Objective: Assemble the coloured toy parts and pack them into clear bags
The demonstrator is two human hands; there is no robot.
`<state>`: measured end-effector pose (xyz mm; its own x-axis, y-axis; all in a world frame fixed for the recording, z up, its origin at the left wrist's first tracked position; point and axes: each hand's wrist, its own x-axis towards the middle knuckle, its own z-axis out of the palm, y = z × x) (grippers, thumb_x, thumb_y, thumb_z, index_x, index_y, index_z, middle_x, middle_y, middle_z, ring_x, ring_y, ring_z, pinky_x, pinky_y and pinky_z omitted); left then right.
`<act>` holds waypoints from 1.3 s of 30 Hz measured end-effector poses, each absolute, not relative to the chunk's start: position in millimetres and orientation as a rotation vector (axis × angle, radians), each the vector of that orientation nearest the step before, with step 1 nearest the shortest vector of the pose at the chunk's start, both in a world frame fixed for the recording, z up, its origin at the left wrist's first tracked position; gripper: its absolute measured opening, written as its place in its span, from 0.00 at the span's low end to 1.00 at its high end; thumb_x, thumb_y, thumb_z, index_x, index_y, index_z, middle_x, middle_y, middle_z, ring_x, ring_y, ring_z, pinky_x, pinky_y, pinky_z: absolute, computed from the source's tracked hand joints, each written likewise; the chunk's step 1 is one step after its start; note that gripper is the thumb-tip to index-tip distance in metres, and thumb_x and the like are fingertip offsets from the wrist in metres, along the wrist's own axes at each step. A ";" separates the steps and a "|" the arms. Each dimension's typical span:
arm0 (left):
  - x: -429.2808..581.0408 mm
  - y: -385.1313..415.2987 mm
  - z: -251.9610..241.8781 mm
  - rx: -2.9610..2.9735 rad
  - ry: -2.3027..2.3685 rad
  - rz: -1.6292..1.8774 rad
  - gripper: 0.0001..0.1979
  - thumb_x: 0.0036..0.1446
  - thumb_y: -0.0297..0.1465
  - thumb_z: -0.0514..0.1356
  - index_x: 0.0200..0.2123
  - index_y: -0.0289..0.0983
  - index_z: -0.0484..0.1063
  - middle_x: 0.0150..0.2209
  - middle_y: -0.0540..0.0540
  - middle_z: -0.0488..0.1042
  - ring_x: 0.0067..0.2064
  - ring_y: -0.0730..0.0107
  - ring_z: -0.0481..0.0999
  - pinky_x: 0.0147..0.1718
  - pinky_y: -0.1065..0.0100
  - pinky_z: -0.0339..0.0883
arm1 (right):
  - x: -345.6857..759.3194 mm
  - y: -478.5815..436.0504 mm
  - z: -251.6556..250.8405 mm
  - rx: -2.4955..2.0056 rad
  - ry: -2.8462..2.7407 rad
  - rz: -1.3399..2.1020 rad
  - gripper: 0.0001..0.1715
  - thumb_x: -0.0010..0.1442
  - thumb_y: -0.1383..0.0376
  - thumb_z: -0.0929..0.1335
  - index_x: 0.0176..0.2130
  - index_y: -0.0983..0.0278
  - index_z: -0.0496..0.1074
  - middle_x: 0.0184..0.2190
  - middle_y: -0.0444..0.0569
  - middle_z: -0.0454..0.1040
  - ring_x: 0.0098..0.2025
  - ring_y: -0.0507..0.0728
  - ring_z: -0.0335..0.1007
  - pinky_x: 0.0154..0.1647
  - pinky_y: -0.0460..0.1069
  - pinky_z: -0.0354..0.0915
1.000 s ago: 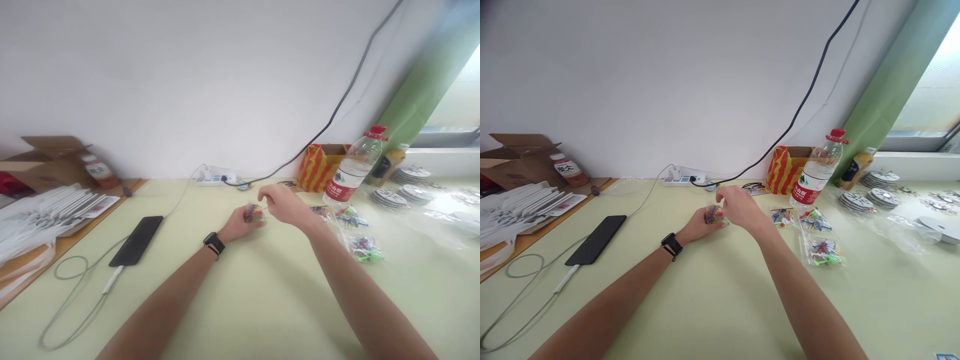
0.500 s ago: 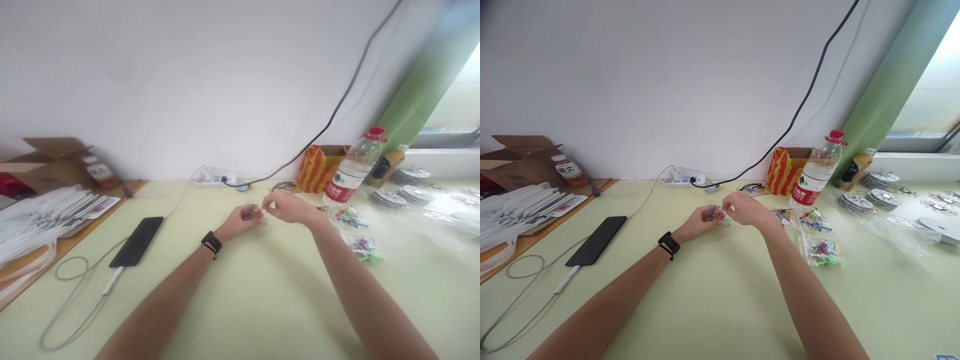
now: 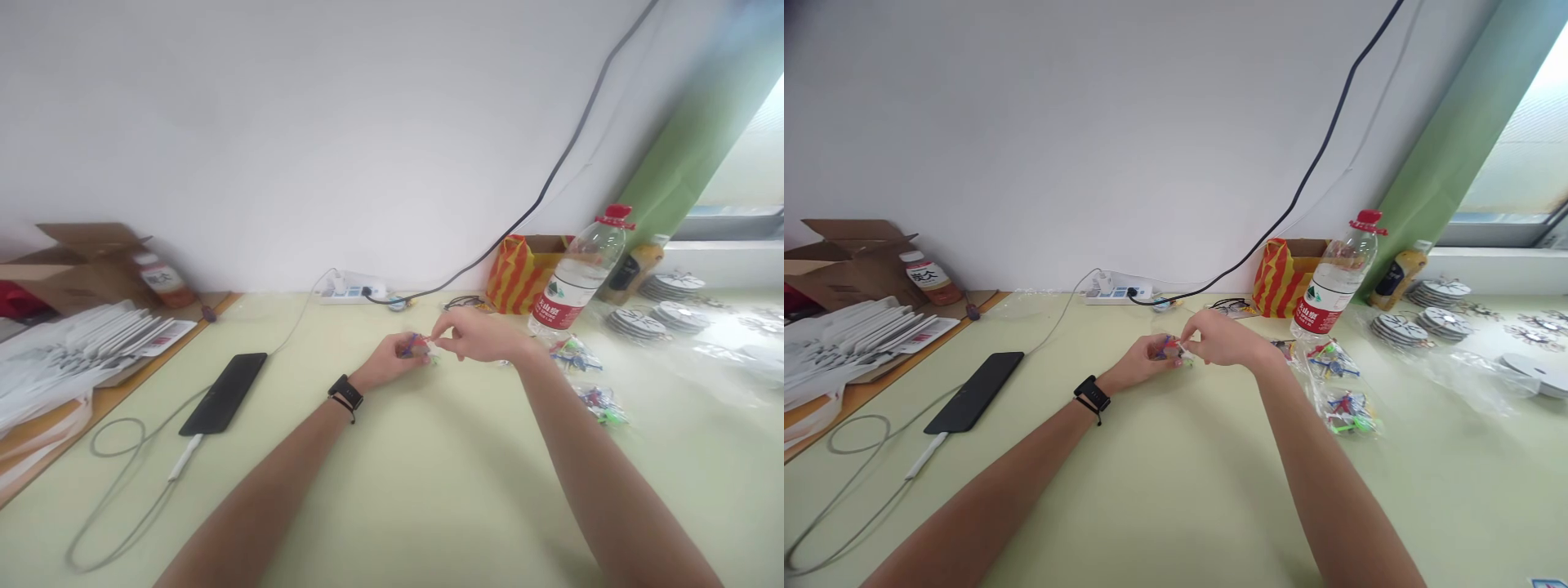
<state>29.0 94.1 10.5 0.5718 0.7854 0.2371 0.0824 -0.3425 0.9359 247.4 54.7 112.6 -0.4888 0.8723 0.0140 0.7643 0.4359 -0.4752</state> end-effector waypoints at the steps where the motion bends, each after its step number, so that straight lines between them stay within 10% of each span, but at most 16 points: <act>1: 28.4 94.0 10.3 1.780 0.720 0.865 0.19 0.52 0.41 0.71 0.43 0.36 0.79 0.39 0.44 0.79 0.39 0.63 0.76 0.42 0.64 0.67 | 249.9 53.4 116.2 -1.411 -2.397 0.661 0.13 0.66 0.61 0.67 0.44 0.60 0.81 0.33 0.49 0.81 0.27 0.54 0.76 0.30 0.47 0.64; 9: 24.9 96.2 6.2 1.803 0.747 0.853 0.15 0.53 0.41 0.70 0.38 0.35 0.79 0.36 0.45 0.78 0.37 0.65 0.74 0.38 0.66 0.66 | 248.8 54.0 117.2 -1.402 -2.321 0.850 0.20 0.63 0.50 0.69 0.42 0.60 0.83 0.16 0.45 0.73 0.23 0.56 0.72 0.24 0.47 0.59; 18: 27.8 94.5 11.2 1.771 0.685 0.838 0.16 0.55 0.42 0.69 0.40 0.35 0.78 0.39 0.44 0.78 0.40 0.64 0.76 0.44 0.64 0.68 | 243.9 60.1 102.4 -1.271 -2.403 0.492 0.09 0.63 0.63 0.70 0.40 0.60 0.81 0.42 0.49 0.80 0.32 0.54 0.74 0.35 0.49 0.64; 29: 16.8 107.4 20.1 1.745 0.675 0.811 0.29 0.54 0.42 0.71 0.56 0.37 0.76 0.53 0.36 0.79 0.55 0.51 0.79 0.54 0.54 0.71 | 247.2 63.9 105.5 -1.172 -2.237 0.238 0.10 0.61 0.72 0.65 0.34 0.62 0.76 0.34 0.47 0.80 0.35 0.55 0.73 0.37 0.48 0.65; 39: 12.7 112.6 23.7 1.645 0.785 0.975 0.16 0.56 0.43 0.69 0.36 0.35 0.79 0.43 0.37 0.83 0.49 0.54 0.82 0.52 0.55 0.72 | 261.6 76.3 98.0 -1.178 -2.218 0.400 0.08 0.61 0.66 0.68 0.37 0.62 0.79 0.37 0.49 0.81 0.39 0.58 0.75 0.43 0.52 0.69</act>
